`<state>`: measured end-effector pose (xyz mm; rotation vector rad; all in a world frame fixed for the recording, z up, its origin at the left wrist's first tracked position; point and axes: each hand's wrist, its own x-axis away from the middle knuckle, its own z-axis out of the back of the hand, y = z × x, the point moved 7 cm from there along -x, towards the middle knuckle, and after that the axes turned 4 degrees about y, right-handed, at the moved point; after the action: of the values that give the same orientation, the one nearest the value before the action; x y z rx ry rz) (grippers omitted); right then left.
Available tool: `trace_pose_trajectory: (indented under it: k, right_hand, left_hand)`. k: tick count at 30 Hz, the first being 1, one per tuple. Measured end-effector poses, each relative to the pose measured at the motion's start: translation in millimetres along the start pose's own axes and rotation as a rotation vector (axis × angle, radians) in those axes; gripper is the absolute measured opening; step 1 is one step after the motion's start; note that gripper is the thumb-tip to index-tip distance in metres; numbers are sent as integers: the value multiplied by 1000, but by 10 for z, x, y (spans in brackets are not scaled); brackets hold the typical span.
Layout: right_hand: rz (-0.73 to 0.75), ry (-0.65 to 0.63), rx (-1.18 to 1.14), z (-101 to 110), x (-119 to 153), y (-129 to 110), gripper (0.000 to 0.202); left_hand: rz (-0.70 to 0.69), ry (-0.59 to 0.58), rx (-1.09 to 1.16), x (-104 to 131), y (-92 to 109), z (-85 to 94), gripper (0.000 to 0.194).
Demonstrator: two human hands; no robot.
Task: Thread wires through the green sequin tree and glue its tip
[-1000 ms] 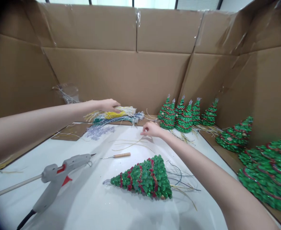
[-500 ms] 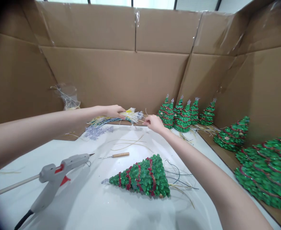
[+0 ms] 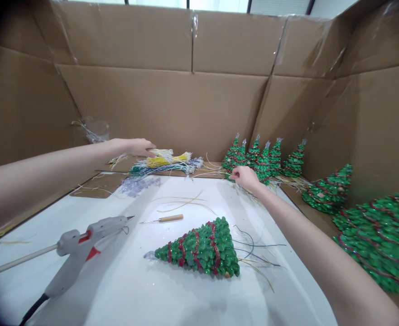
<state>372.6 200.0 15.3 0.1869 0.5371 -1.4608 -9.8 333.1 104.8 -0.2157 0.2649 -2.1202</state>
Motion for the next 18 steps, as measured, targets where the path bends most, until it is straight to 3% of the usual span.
trace_pose_trajectory:
  k: [5,9,11,14,16,18]
  right_hand:
    - [17,-23,-77,5,71,3,24]
    - [127,-164,-268,-104,163,-370,26]
    - [189,-283,-341,-201,211,-639,27]
    - [323,-430,-230,-334,238,-996,23]
    - [334,-411,-125,-349,156,-1108,30]
    - [279,-283,-78,-271,2,-1148,38]
  left_hand:
    - [70,1,-19,97,-126,55,67]
    - [50,14,3,96,-126,111,66]
    - [12,24,22,64,-58,135,66]
    - [-46,42,50,20,122,162,67]
    - [-90,46,74,11,283,171,67]
    - [-146,45,104,20,467,178,65]
